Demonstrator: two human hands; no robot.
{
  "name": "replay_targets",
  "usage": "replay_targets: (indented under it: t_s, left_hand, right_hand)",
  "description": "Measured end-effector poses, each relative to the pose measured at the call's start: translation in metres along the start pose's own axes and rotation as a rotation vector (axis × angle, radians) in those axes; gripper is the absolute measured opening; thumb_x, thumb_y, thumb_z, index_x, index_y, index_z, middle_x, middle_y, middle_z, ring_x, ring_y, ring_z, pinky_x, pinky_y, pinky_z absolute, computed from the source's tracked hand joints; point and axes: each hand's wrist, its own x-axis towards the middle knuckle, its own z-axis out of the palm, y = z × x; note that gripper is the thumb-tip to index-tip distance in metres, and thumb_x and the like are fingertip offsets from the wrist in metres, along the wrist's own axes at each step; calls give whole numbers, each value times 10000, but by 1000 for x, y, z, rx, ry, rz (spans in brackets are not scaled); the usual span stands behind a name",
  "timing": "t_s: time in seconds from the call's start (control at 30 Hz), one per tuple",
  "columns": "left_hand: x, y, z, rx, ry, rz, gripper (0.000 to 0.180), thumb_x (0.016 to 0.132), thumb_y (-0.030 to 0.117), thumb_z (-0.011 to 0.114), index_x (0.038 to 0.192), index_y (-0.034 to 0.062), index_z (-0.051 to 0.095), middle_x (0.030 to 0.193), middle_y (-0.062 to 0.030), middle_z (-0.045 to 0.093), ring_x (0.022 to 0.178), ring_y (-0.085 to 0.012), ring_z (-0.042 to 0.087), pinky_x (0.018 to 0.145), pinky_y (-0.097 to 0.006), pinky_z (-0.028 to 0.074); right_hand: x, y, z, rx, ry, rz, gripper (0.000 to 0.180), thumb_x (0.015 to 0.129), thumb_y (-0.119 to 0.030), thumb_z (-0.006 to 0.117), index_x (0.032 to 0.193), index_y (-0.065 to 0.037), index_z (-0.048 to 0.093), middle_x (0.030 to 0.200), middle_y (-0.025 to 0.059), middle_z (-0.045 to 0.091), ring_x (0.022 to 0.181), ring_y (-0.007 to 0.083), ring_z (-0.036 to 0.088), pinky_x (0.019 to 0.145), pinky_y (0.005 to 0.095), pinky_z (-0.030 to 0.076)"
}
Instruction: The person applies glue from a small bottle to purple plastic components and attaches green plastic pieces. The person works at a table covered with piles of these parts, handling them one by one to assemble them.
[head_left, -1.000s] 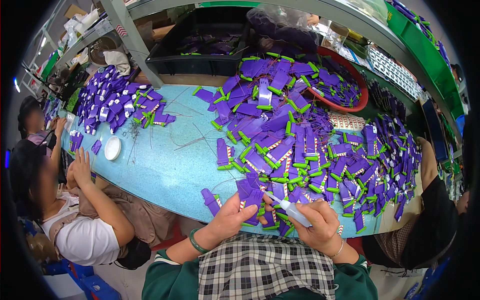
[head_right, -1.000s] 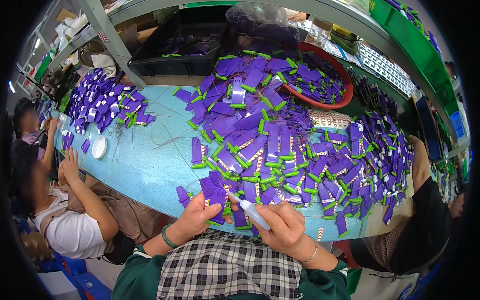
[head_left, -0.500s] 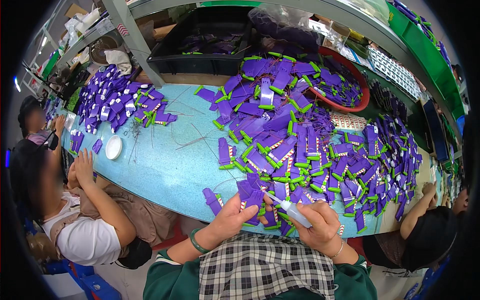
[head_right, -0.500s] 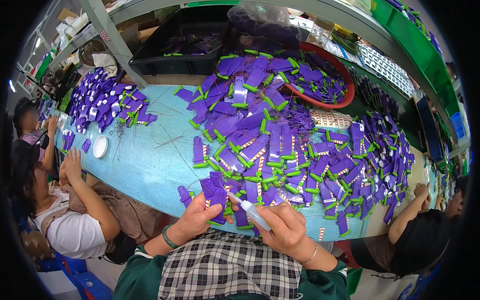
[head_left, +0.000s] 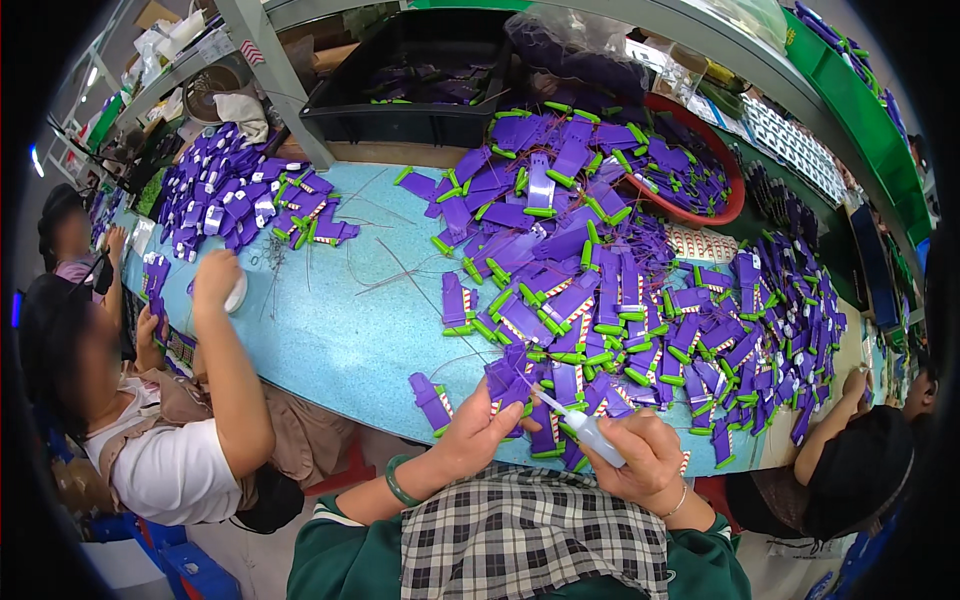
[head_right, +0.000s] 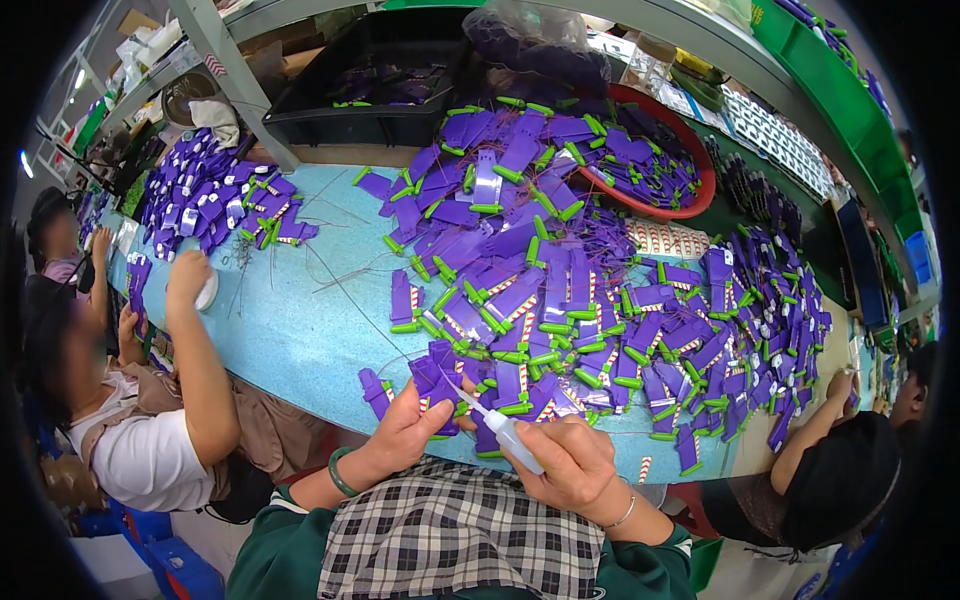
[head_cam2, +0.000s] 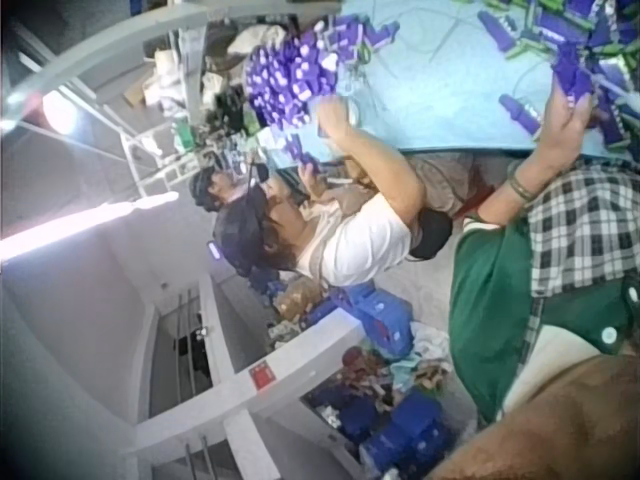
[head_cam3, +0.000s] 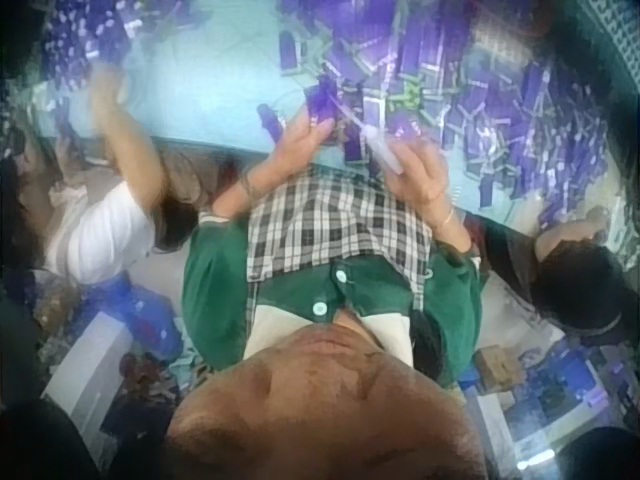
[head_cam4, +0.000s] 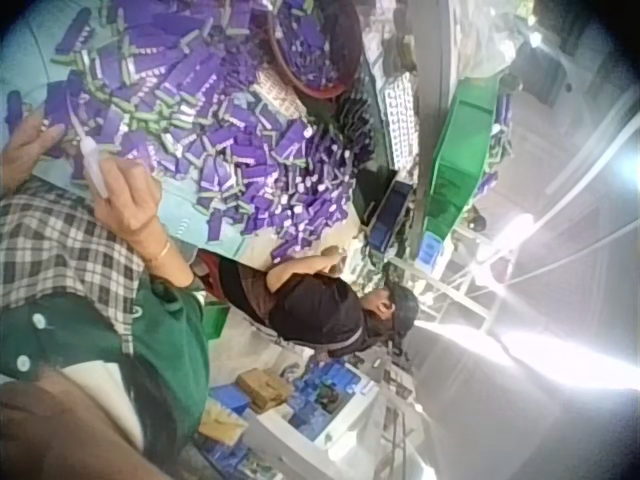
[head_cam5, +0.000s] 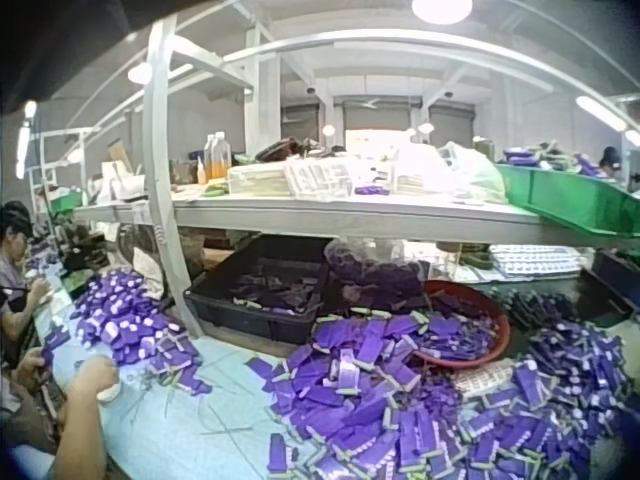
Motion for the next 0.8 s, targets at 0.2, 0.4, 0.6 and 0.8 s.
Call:
replay_targets:
  t_s: [0.2,0.4,0.6,0.8]
  left_hand:
    - [0,0,4,66,9,18,332,982,46,423,1311,15,395,1202,-101,538,961,-178,628,833,-312,519]
    - [-1,0,2,132,-16,4,339,986,61,424,1319,14,386,1229,-109,534,965,-185,632,830,-312,518]
    - [-3,2,1,102,-16,-33,349,989,86,436,1326,16,379,1210,-106,549,1001,-186,613,828,-320,525]
    - [0,6,-4,-216,-120,-58,380,985,145,471,1335,31,376,1220,-106,541,1059,-202,582,813,-325,544]
  right_hand:
    - [-1,-1,1,13,-27,27,472,642,-31,824,1067,-24,620,786,72,554,582,183,577,461,279,425]
    - [-1,0,2,17,-8,18,455,627,-24,821,1046,5,647,753,72,589,570,168,578,449,262,448]
    - [0,-1,1,2,-15,24,457,629,-34,824,1051,-7,649,755,67,593,572,164,579,453,257,452]
    - [0,-3,0,31,-22,22,451,633,-40,821,1052,-16,653,749,58,597,573,160,581,456,256,459]
